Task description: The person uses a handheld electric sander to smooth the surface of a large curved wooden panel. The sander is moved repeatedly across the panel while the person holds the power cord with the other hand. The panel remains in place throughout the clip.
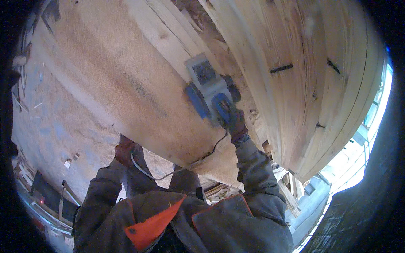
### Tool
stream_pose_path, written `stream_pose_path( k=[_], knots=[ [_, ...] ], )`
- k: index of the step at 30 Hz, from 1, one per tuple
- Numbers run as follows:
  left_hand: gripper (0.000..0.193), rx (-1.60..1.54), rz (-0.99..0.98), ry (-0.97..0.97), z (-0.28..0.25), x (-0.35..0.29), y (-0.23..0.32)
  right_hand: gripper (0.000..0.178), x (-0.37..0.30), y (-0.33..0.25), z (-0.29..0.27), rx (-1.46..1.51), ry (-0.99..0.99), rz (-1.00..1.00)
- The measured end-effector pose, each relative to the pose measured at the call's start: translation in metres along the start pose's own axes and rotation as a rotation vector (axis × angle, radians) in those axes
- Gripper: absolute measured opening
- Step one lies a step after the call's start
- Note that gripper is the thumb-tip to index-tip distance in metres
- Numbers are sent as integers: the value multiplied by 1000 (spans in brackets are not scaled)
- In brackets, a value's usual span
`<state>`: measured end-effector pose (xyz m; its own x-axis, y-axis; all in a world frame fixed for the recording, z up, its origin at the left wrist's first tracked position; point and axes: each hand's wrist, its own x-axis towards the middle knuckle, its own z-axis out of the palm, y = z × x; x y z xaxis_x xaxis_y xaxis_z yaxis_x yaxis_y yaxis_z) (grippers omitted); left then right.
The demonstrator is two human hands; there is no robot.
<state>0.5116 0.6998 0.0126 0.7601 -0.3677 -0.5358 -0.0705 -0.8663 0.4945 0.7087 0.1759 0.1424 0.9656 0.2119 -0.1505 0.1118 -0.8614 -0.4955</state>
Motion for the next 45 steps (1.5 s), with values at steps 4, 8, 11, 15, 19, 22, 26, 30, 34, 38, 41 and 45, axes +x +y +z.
stream_pose_path(
  k=[4,8,11,15,19,22,26,30,34,38,41,45],
  knots=[
    [47,-98,119,74,-3,0,-6,42,92,-42,3,127,-165,86],
    [29,-34,-36,56,-16,4,9,50,178,-81,4,-80,-12,-327],
    [24,-155,-214,64,-21,13,14,44,233,-107,5,155,106,-364],
    [23,-183,-39,182,-28,11,7,38,284,-138,12,794,-56,221],
    [23,-127,-31,147,-30,11,5,42,333,-154,22,1212,-66,493],
    [26,-86,-113,57,-32,9,5,44,365,-160,30,1122,-59,418],
    [46,-53,-57,0,-43,1,1,44,390,-168,36,1082,-28,391],
    [66,-110,-16,-23,-55,-8,-1,44,377,-174,37,1159,2,404],
    [67,-99,11,-27,-52,-13,2,44,314,-178,44,1362,24,452],
    [67,-101,60,63,-37,-13,6,44,197,-184,67,1588,85,561],
    [67,-38,-24,-73,-30,-9,7,48,103,-186,76,1398,184,614],
    [68,-79,23,-16,-28,3,4,46,64,-185,86,1201,197,736]
  ],
)
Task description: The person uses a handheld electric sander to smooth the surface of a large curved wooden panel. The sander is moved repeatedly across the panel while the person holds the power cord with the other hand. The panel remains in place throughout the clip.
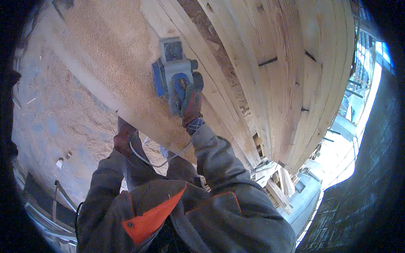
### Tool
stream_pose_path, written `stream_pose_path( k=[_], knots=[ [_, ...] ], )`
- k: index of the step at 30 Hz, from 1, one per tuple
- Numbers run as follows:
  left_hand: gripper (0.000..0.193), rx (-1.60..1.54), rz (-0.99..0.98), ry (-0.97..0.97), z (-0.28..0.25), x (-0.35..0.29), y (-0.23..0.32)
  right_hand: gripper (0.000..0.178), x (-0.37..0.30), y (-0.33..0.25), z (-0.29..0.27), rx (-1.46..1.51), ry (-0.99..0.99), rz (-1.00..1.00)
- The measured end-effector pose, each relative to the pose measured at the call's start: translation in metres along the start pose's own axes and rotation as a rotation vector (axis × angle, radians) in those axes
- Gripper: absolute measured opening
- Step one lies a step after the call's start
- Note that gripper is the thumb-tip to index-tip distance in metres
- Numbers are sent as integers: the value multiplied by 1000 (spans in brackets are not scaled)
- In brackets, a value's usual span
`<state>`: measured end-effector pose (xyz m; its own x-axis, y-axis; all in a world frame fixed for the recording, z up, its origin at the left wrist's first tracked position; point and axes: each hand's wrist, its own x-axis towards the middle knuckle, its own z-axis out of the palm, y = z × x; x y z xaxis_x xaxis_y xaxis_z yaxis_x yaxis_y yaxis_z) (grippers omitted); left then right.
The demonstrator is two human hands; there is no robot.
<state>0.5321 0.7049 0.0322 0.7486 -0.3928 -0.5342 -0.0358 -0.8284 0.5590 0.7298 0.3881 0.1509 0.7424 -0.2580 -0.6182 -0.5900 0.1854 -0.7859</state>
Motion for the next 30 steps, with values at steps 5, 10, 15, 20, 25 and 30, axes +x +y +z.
stream_pose_path(
  k=[5,10,15,20,25,30],
  knots=[
    [69,-5,-10,-22,-7,7,-2,47,76,-36,55,180,-61,-111],
    [70,-9,-15,-75,-32,-1,1,51,171,-108,122,33,-113,-102],
    [59,-111,-106,90,-14,-5,2,49,226,-149,151,-66,-193,-129],
    [40,-129,-359,205,41,-8,1,48,209,-125,124,51,-299,-71],
    [37,-43,-412,208,62,-9,9,47,100,-51,61,341,-351,87],
    [51,48,-96,203,59,-3,-4,42,1,-7,39,268,-204,33]
  ],
)
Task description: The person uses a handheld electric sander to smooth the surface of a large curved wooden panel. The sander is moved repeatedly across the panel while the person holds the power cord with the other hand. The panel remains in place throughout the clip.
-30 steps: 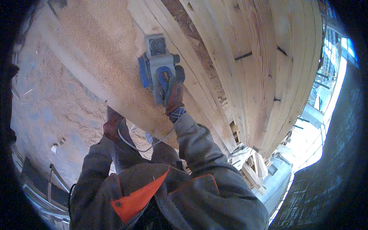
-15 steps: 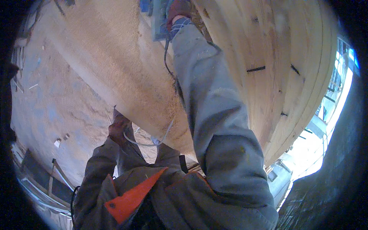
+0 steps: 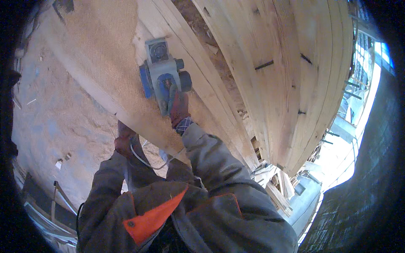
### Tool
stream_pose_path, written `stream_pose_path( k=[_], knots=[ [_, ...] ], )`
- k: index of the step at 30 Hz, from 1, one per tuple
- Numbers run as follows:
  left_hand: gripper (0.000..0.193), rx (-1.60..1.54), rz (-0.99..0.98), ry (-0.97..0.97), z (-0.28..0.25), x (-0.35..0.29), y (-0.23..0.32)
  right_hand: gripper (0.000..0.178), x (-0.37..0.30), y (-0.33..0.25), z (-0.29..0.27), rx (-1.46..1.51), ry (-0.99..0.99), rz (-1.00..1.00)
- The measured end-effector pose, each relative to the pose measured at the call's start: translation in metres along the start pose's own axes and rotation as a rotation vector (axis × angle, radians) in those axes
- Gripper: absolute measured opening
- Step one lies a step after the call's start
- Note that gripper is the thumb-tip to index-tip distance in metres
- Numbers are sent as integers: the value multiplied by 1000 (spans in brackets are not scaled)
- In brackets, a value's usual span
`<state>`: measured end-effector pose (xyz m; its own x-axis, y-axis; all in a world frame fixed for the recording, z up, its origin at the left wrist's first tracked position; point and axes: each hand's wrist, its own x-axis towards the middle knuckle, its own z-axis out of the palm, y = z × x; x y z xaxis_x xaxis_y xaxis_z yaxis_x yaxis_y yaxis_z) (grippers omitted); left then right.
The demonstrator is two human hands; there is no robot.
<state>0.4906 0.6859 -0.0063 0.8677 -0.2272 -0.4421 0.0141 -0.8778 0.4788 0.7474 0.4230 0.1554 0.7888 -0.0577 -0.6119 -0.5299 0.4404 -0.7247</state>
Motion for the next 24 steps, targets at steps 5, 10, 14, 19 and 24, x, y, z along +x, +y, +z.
stream_pose_path(
  k=[5,10,14,19,24],
  knots=[
    [73,-174,-235,-347,-28,8,3,41,56,-32,53,-63,112,-23],
    [74,-3,26,-343,-60,16,2,46,127,-72,111,-27,20,-84],
    [80,-296,-170,-256,-45,20,-9,43,200,-96,141,-587,246,-222],
    [83,-118,85,-218,-46,5,-15,45,269,-117,156,-709,209,-343],
    [73,-31,111,-28,-41,-4,-14,47,282,-133,165,-550,85,-326]
  ],
)
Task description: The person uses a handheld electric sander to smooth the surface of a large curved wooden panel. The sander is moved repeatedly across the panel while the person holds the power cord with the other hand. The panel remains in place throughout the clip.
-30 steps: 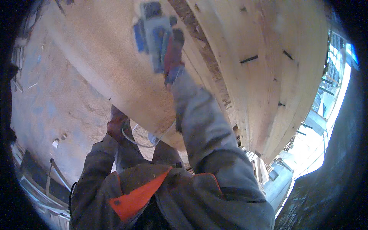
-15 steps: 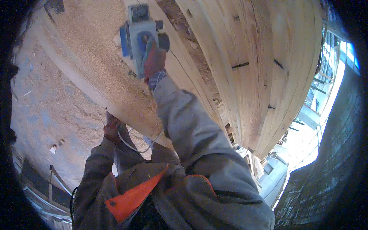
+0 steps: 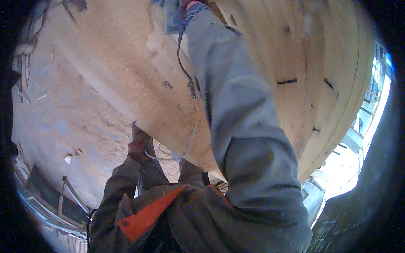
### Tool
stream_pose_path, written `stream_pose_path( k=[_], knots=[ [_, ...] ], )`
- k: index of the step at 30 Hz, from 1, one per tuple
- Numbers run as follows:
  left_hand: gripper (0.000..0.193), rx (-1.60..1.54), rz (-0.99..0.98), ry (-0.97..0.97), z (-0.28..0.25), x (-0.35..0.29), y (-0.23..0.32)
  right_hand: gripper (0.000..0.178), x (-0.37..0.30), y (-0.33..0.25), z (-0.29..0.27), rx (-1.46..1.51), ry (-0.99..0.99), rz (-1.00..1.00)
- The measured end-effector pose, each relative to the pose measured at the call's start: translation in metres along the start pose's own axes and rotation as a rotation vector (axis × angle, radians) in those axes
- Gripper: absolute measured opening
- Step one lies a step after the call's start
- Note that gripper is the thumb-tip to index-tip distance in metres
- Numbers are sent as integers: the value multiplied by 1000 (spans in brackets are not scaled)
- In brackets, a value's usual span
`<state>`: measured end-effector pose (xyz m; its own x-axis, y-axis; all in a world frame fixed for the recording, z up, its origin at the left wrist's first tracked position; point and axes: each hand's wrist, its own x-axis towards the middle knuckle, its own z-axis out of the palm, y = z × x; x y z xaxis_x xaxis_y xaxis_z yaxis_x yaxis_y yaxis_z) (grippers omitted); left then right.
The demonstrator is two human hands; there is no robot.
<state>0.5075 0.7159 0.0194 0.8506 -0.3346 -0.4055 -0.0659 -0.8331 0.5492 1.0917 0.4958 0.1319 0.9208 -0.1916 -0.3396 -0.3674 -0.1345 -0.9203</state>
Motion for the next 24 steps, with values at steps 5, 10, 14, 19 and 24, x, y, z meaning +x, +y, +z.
stream_pose_path(
  k=[5,10,14,19,24],
  knots=[
    [51,-95,-217,-222,30,-16,-2,50,-52,13,-4,237,-119,38],
    [49,-12,-99,-205,29,-8,12,48,-193,58,-42,516,-244,304],
    [49,-94,-153,-199,21,-5,23,43,-262,83,-44,466,-61,298],
    [59,-159,-171,-29,21,6,33,42,-223,79,-6,477,50,237],
    [69,-176,-283,-212,-12,19,32,47,-155,43,19,435,-17,328]
  ],
)
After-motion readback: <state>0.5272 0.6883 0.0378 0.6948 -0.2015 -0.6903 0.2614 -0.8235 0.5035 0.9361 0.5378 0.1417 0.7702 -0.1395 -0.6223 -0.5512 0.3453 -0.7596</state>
